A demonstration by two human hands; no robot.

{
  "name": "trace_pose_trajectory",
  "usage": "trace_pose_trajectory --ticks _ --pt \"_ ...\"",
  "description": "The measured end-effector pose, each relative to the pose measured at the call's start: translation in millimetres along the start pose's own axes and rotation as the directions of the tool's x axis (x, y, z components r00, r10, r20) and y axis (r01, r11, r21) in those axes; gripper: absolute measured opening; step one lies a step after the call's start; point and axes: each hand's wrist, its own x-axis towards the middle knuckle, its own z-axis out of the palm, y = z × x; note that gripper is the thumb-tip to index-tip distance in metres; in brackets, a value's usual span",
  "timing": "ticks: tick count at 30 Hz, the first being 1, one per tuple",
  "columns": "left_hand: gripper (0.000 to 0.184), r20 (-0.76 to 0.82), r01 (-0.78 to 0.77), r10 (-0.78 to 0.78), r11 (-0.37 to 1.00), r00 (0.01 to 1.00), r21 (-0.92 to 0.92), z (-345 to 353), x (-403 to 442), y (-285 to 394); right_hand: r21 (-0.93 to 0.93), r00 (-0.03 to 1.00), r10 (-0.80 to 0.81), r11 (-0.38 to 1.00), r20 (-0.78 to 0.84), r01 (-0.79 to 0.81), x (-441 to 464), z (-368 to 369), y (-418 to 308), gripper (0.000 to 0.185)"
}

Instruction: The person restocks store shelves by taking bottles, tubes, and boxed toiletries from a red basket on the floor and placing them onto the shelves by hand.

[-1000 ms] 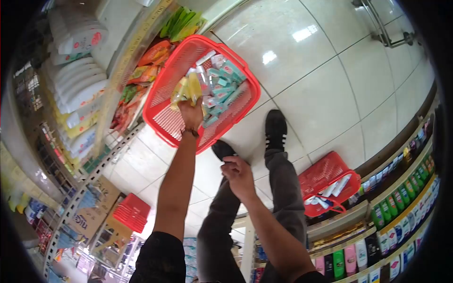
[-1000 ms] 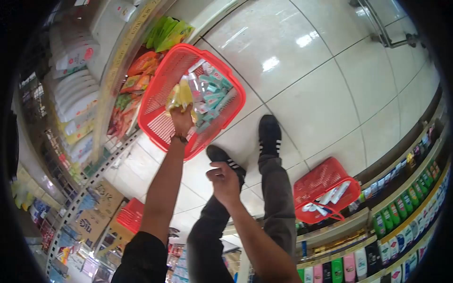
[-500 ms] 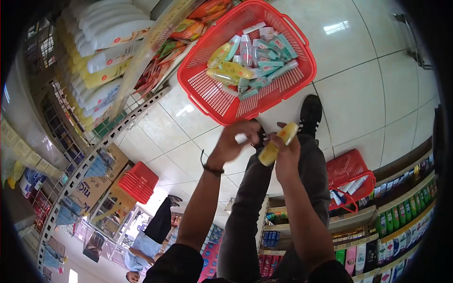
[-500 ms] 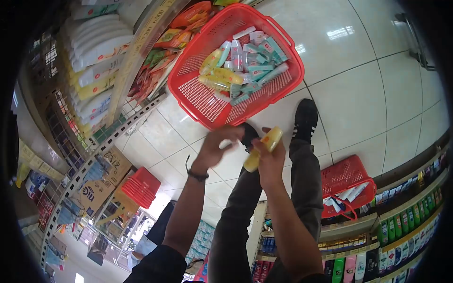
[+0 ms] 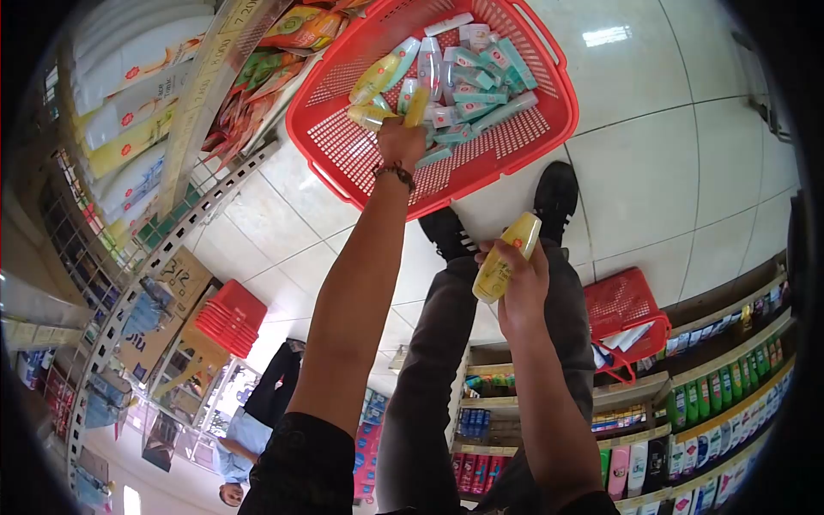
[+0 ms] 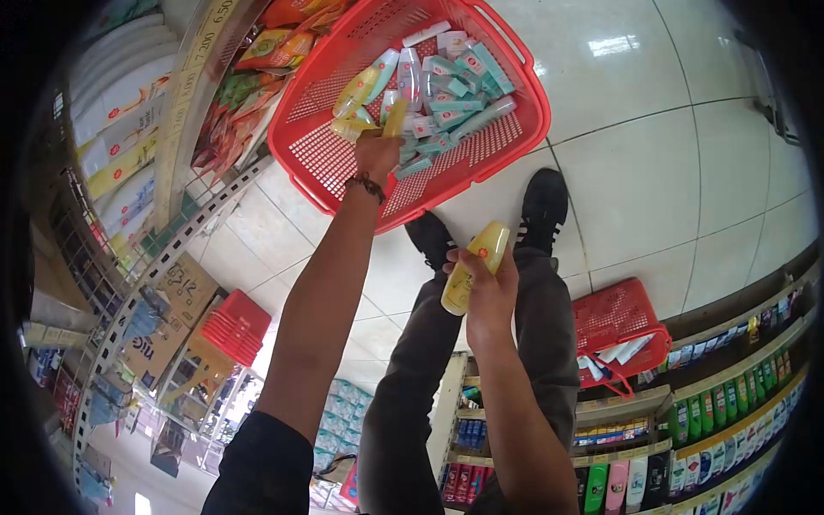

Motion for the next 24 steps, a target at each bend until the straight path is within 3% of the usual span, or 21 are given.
trace_pose_trajectory --ticks 1,3,5,6,8,9,10,11,17,19,21,23,24 --pt "0.056 -0.142 -0.237 0.274 0.944 0.951 0.228 -5 -2 -12 -0.015 1.0 -0.013 1.0 -0.02 0.013 0 0 4 0.018" --pt "0.048 -0.214 -0.281 0.339 0.924 0.916 0.259 -21 -1 -20 -0.026 0.999 0.018 0.999 -0.033 -0.019 -4 -2 11 0.019" --pt "0.042 -0.298 -0.183 0.164 0.982 0.94 -0.037 -39 -5 -6 -0.119 0.998 0.061 0.991 0.012 -0.06 -6 -3 12 0.018" --pt "0.042 -0.287 -0.195 0.177 0.98 0.941 -0.032 -38 8 -14 -0.078 0.999 0.04 0.996 0.034 -0.037 -8 -1 9 0.018" --pt "0.055 -0.237 0.039 -0.1 0.968 0.966 -0.249 -24 42 -38 -0.034 0.998 0.021 0.999 0.051 -0.019 -7 -2 3 0.019" --pt "0.055 -0.233 0.033 -0.094 0.968 0.968 -0.25 -20 38 -19 -0.004 0.997 0.012 1.0 0.081 -0.012 -6 -3 1 0.02" --pt "0.052 -0.164 0.23 -0.352 0.836 0.921 -0.499 -19 26 16 -0.004 0.997 0.006 1.0 0.08 -0.006 -6 -4 -1 0.02" --pt "0.05 -0.028 0.393 -0.57 0.6 0.821 -0.697 -19 18 41 -0.019 0.999 0.005 1.0 0.043 -0.005 -5 -6 -2 0.021" --pt "0.046 0.112 0.37 -0.468 0.508 0.877 -0.778 -18 38 45 -0.035 0.999 0.002 0.999 0.047 -0.001 -8 -12 7 0.023" --pt "0.045 0.122 0.38 -0.417 0.621 0.901 -0.686 -22 38 43 -0.038 0.998 -0.01 0.999 0.062 0.012 -10 -9 10 0.023" --pt "0.043 0.177 0.388 -0.391 0.569 0.903 -0.725 -24 40 39 -0.062 0.996 -0.006 0.998 0.084 0.011 -11 -6 15 0.025" --pt "0.04 0.334 0.407 -0.234 0.554 0.913 -0.726 -28 52 22 -0.086 0.996 -0.028 0.996 0.083 0.035 -12 0 18 0.028" --pt "0.043 0.313 0.365 -0.19 0.545 0.93 -0.755 -26 51 20 -0.106 0.994 -0.016 0.994 0.107 0.027 -14 3 16 0.029"
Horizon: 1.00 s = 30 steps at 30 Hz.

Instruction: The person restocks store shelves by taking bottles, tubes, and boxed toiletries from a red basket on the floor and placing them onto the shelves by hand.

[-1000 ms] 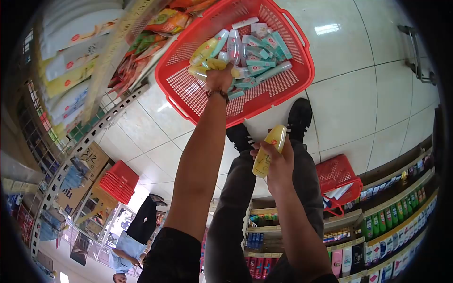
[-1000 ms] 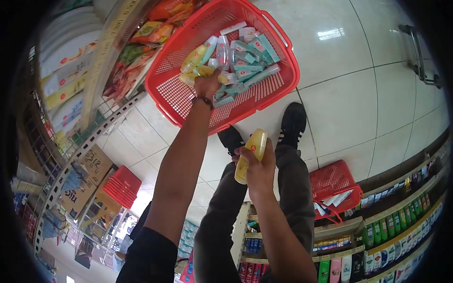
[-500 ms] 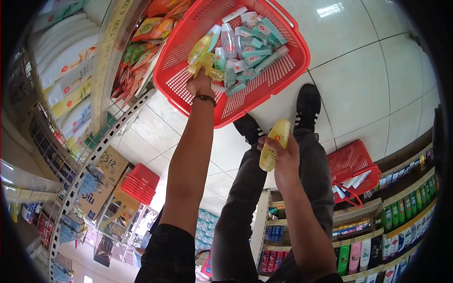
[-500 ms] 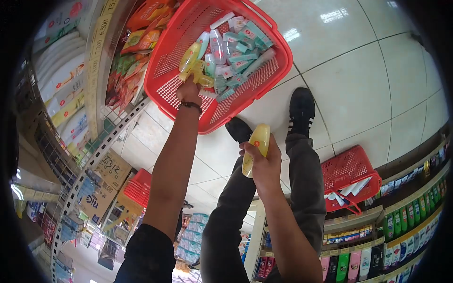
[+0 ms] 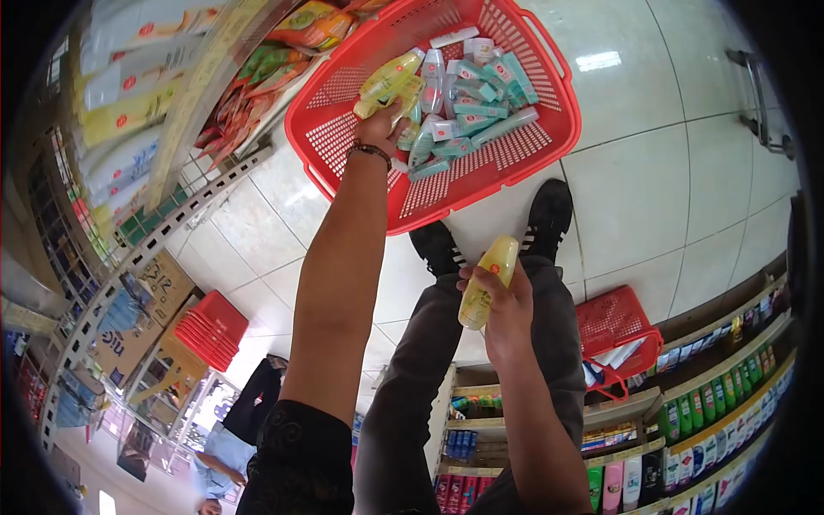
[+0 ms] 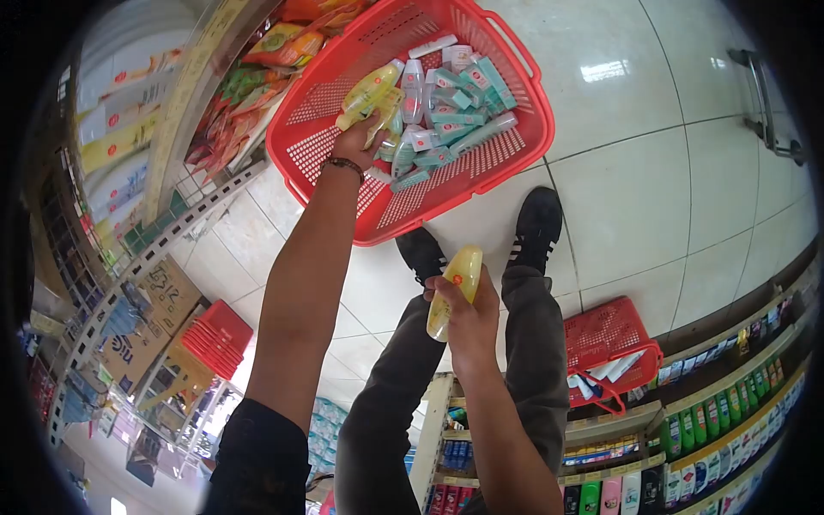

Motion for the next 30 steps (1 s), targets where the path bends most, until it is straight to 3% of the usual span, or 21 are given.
trace_pose_trajectory --ticks 1,4,5,7,9,11,13,15,17,18,19,21,22,23,25,27,29,30 --pt "0.043 -0.004 0.01 -0.01 1.0 1.0 -0.013 0 -8 -2 -0.018 1.0 0.019 1.0 0.018 -0.019 -4 2 0 0.029" --pt "0.043 0.147 -0.345 0.334 0.937 0.931 0.056 1 -55 -7 -0.036 1.0 -0.005 0.999 -0.002 0.005 -1 3 5 0.028" --pt "0.043 0.141 -0.339 0.329 0.939 0.934 0.056 -7 -73 -13 -0.024 0.999 -0.029 0.999 -0.014 0.029 1 1 9 0.027" --pt "0.046 0.211 -0.474 0.454 0.878 0.866 0.057 -25 -112 -23 -0.023 0.999 -0.041 0.999 -0.028 0.04 8 -9 19 0.027" --pt "0.052 0.348 -0.753 0.669 0.606 0.657 0.255 -63 -144 -45 0.072 0.999 0.039 0.997 -0.007 -0.038 10 -13 20 0.026" --pt "0.05 0.262 -0.838 0.797 0.498 0.544 0.224 -77 -204 -59 0.144 0.993 0.064 0.987 0.097 -0.077 -2 1 11 0.028" --pt "0.051 0.223 -0.816 0.786 0.543 0.577 0.198 -91 -258 -72 0.291 0.96 0.046 0.948 0.275 -0.128 -17 20 5 0.028" --pt "0.052 0.361 -0.856 0.783 0.405 0.506 0.321 -107 -302 -77 0.34 0.926 0.057 0.92 0.373 -0.193 -20 22 10 0.025" --pt "0.056 0.435 -0.855 0.753 0.33 0.494 0.401 -115 -333 -70 0.031 0.917 0.092 0.993 0.389 -0.113 -17 28 17 0.025" --pt "0.05 0.421 -0.833 0.724 0.42 0.546 0.359 -124 -340 -70 0.008 0.91 0.047 0.998 0.413 -0.055 -14 29 26 0.031" --pt "0.05 0.403 -0.838 0.743 0.407 0.535 0.363 -129 -346 -68 -0.003 0.898 0.047 0.999 0.438 -0.051 -17 32 25 0.031" --pt "0.041 0.259 -0.753 0.711 0.647 0.653 0.123 -141 -349 -55 0.075 0.904 0.097 0.987 0.416 -0.14 -20 36 26 0.035" --pt "0.043 0.216 -0.746 0.721 0.662 0.659 0.066 -143 -352 -43 0.133 0.892 0.099 0.976 0.441 -0.175 -18 36 31 0.037" --pt "0.043 0.164 -0.767 0.751 0.636 0.64 0.08 -152 -354 -26 0.181 0.882 0.111 0.96 0.458 -0.215 -15 31 35 0.039" --pt "0.05 0.246 -0.798 0.852 0.279 0.462 0.533 -174 -355 12 0.119 0.865 0.183 0.956 0.468 -0.266 -13 26 41 0.045" --pt "0.059 0.231 -0.818 0.872 0.272 0.433 0.507 -185 -355 58 0.123 0.912 0.096 0.98 0.398 -0.157 -8 26 49 0.047" --pt "0.056 0.24 -0.831 0.945 0.054 0.221 0.553 -195 -350 105 0.073 0.92 0.077 0.991 0.384 -0.113 -12 30 49 0.046" --pt "0.052 0.156 -0.76 0.947 0.119 0.279 0.639 -190 -360 127 0.055 0.923 0.094 0.991 0.372 -0.123 -11 29 53 0.045"
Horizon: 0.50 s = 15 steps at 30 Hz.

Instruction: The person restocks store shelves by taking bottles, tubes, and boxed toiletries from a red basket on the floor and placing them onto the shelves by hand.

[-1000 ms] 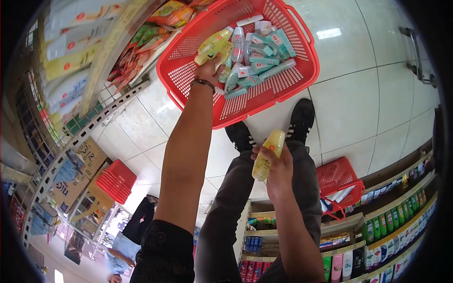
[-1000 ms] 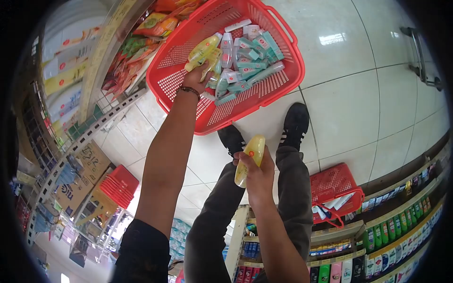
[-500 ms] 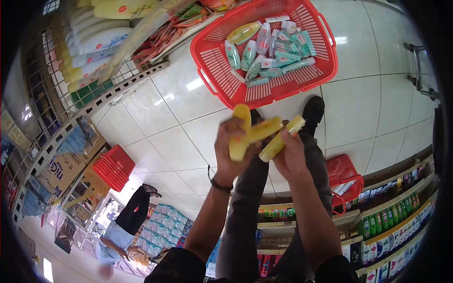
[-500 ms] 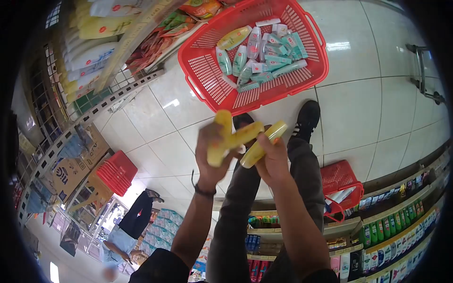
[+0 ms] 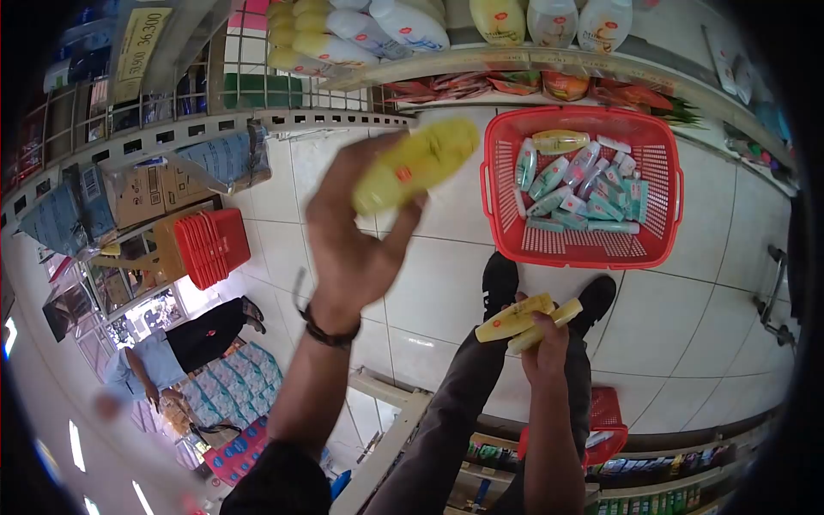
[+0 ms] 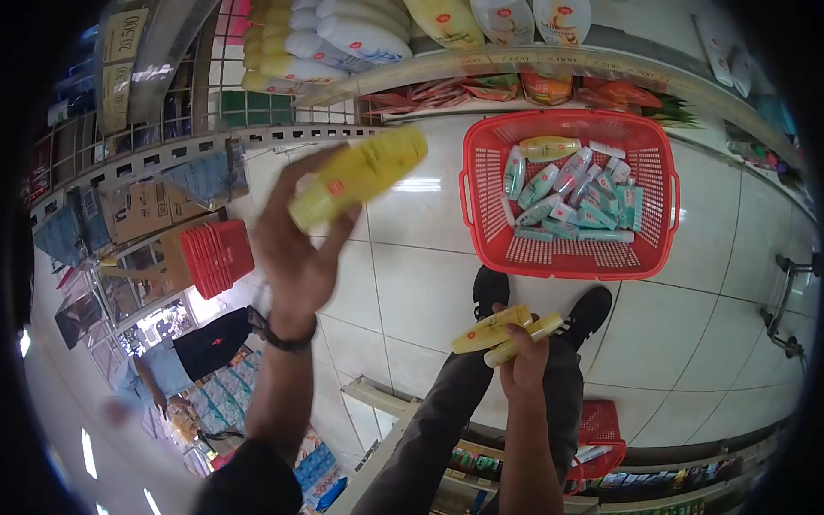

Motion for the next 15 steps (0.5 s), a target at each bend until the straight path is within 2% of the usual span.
trace_pose_trajectory --ticks 1,2,3,5,7,8,9,11,13,15 --pt "0.047 -0.037 -0.052 0.054 0.997 0.998 0.063 -6 19 5 -0.011 1.0 0.017 1.0 -0.015 -0.017 2 -1 3 0.043" --pt "0.045 -0.086 -0.11 0.11 0.994 0.99 0.004 -8 35 2 -0.01 1.0 0.013 1.0 -0.015 -0.013 4 -1 6 0.043" --pt "0.044 -0.036 -0.26 0.268 0.955 0.963 0.139 -14 56 0 -0.046 1.0 0.012 0.999 0.01 -0.012 5 -3 9 0.047" --pt "0.038 0.064 -0.333 0.342 0.829 0.937 0.449 -20 82 16 -0.083 0.999 0.02 0.996 0.029 -0.018 4 -2 14 0.051" --pt "0.033 0.082 -0.276 0.269 0.845 0.96 0.458 -14 101 27 -0.073 1.0 -0.005 0.997 0.028 0.007 5 1 17 0.034" --pt "0.029 0.104 -0.234 0.21 0.857 0.972 0.46 -5 109 35 -0.058 1.0 -0.012 0.998 0.007 0.013 6 1 18 0.034" --pt "0.029 0.133 -0.254 0.217 0.861 0.967 0.441 5 114 48 -0.073 1.0 -0.016 0.997 -0.017 0.015 8 1 19 0.033" --pt "0.04 0.044 -0.259 0.287 0.778 0.957 0.572 20 120 68 -0.068 0.998 -0.019 0.998 -0.056 0.015 8 0 22 0.033" --pt "0.037 0.041 -0.295 0.322 0.798 0.946 0.525 23 136 52 -0.101 0.999 -0.019 0.995 -0.037 0.015 8 -2 23 0.033" --pt "0.033 0.048 -0.232 0.246 0.807 0.968 0.543 27 151 48 -0.104 0.998 -0.046 0.994 -0.032 0.043 9 -7 25 0.033"
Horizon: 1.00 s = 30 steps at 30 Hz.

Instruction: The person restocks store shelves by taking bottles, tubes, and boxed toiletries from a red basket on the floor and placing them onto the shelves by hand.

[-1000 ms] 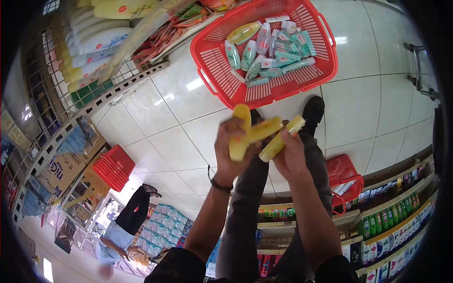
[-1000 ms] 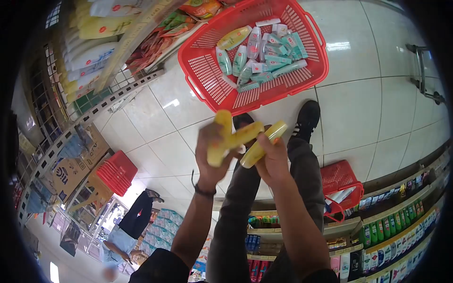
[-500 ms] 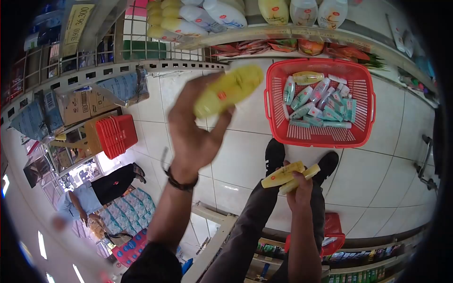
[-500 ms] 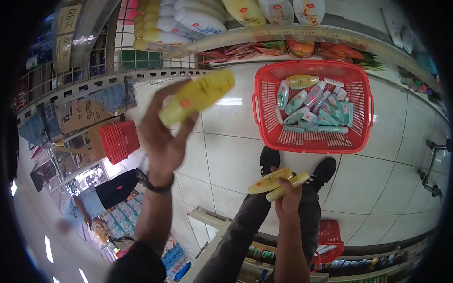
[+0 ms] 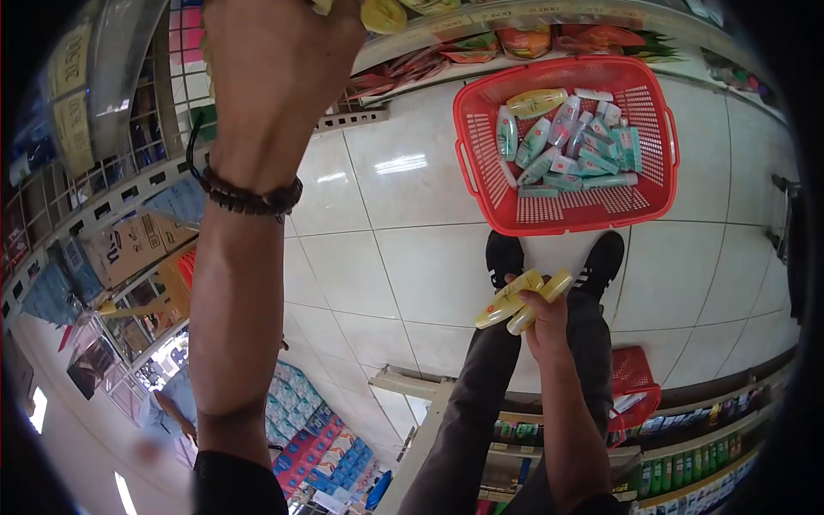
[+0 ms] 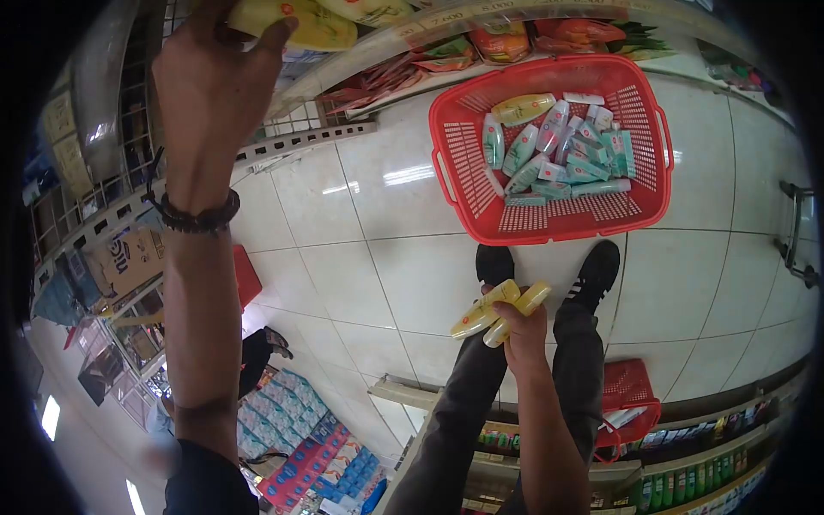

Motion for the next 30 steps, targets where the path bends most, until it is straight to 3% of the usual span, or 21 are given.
trace_pose_trajectory --ticks 2,4,8,10,14,19,22,25,28,30 --pt "0.031 -0.019 -0.002 0.001 1.0 1.0 -0.026 7 4 0 -0.03 0.999 -0.02 0.999 -0.041 0.019 1 -2 -4 0.031" --pt "0.028 -0.25 -0.156 0.175 0.983 0.952 0.094 20 3 -1 -0.003 0.999 -0.001 1.0 -0.034 0.0 3 -3 -10 0.031" --pt "0.025 -0.188 -0.155 0.165 0.986 0.968 0.067 31 25 -24 0.051 1.0 -0.004 0.999 -0.009 0.005 5 -1 -17 0.031" --pt "0.024 -0.102 -0.143 0.134 0.987 0.986 -0.08 32 29 -27 0.057 1.0 -0.013 0.998 -0.012 0.014 6 0 -18 0.031" --pt "0.027 -0.104 -0.139 0.14 0.99 0.985 0.024 33 32 -29 0.003 0.998 -0.057 0.998 -0.02 0.057 10 -8 -9 0.038" --pt "0.029 -0.213 -0.182 0.164 0.981 0.963 -0.07 45 42 -41 0.056 1.0 -0.007 0.998 -0.001 0.007 6 0 -17 0.03" --pt "0.027 -0.175 -0.124 0.09 0.973 0.98 -0.194 52 53 -49 0.054 1.0 -0.012 0.998 0.001 0.012 5 -1 -14 0.03" --pt "0.026 -0.195 -0.148 0.13 0.986 0.972 -0.079 56 59 -53 0.008 0.999 -0.029 1.0 -0.015 0.029 5 -1 -8 0.034" --pt "0.026 -0.139 -0.172 0.143 0.959 0.98 -0.226 54 62 -55 -0.043 0.999 -0.033 0.999 -0.014 0.032 5 1 -9 0.036" --pt "0.027 -0.164 -0.178 0.149 0.968 0.975 -0.178 52 61 -55 -0.043 1.0 -0.024 0.999 -0.011 0.023 4 3 -12 0.036"
